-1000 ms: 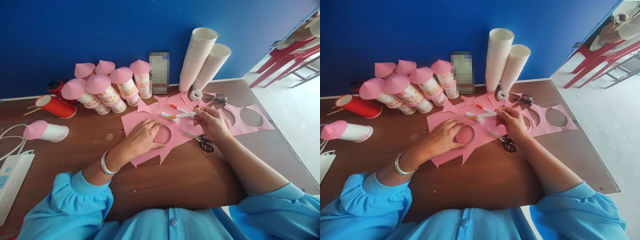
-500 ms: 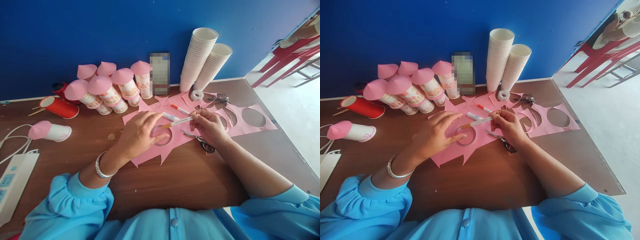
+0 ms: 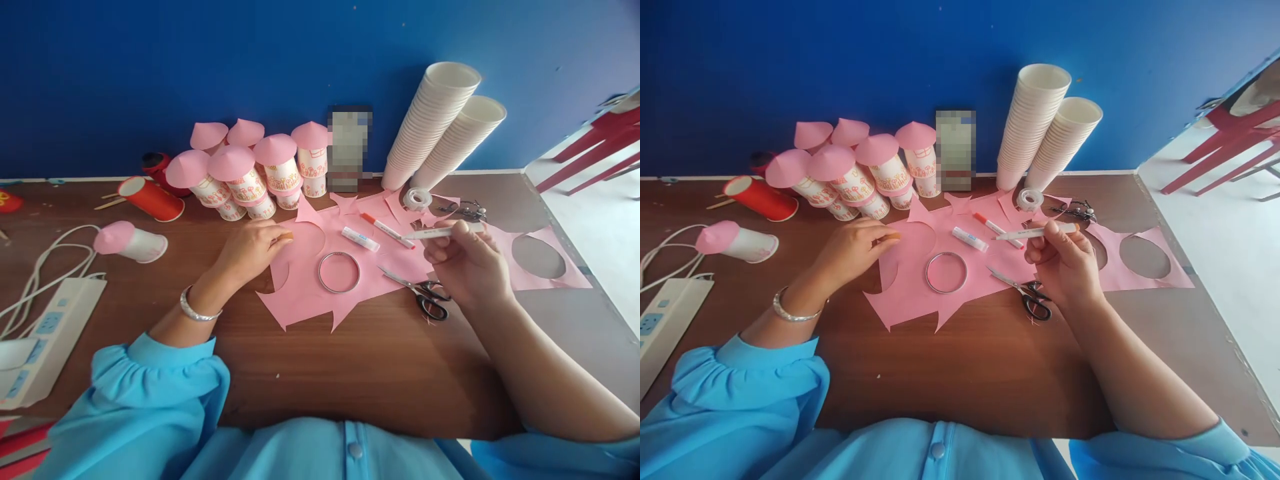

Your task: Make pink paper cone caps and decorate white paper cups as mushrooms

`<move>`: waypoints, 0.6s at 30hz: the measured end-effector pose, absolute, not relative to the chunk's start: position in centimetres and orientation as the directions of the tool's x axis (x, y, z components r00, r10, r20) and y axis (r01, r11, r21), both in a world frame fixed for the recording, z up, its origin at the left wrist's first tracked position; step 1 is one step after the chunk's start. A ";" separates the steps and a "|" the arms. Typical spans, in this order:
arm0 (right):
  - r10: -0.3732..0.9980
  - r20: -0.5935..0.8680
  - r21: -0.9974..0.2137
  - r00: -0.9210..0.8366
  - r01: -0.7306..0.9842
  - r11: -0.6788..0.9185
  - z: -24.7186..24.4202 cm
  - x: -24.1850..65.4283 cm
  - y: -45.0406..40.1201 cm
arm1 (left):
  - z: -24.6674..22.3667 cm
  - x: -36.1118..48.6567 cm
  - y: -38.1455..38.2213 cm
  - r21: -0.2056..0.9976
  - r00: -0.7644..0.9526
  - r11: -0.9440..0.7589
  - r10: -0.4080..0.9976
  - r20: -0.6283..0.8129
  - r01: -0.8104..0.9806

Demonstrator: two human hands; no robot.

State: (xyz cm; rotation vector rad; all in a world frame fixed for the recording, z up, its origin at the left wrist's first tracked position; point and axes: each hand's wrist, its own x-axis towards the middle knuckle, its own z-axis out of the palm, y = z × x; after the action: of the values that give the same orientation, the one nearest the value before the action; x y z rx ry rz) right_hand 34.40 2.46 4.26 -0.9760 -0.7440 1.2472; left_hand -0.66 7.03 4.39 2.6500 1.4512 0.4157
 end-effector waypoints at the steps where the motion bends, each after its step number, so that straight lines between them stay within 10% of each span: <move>1: 0.984 -0.063 -0.913 0.164 -0.409 0.009 4.0 34.5 2.6 | 3.7 -1.2 7.2 0.208 0.512 -0.537 0.843 0.163 0.817; 11: 0.986 -0.146 -0.934 0.076 -0.340 -0.112 2.1 33.5 2.4 | 2.8 -0.3 5.8 0.168 0.510 -0.569 0.808 0.293 0.805; 18: 0.984 -0.129 -0.940 0.119 -0.331 -0.083 2.2 33.8 2.7 | 3.5 5.9 -2.2 -0.002 0.760 -0.849 0.472 0.446 0.529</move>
State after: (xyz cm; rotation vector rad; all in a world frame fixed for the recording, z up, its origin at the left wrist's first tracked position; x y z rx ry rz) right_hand 33.81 2.67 2.18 -1.0991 -0.8107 1.3212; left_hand 5.86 -2.20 3.53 3.0667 0.8765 0.7209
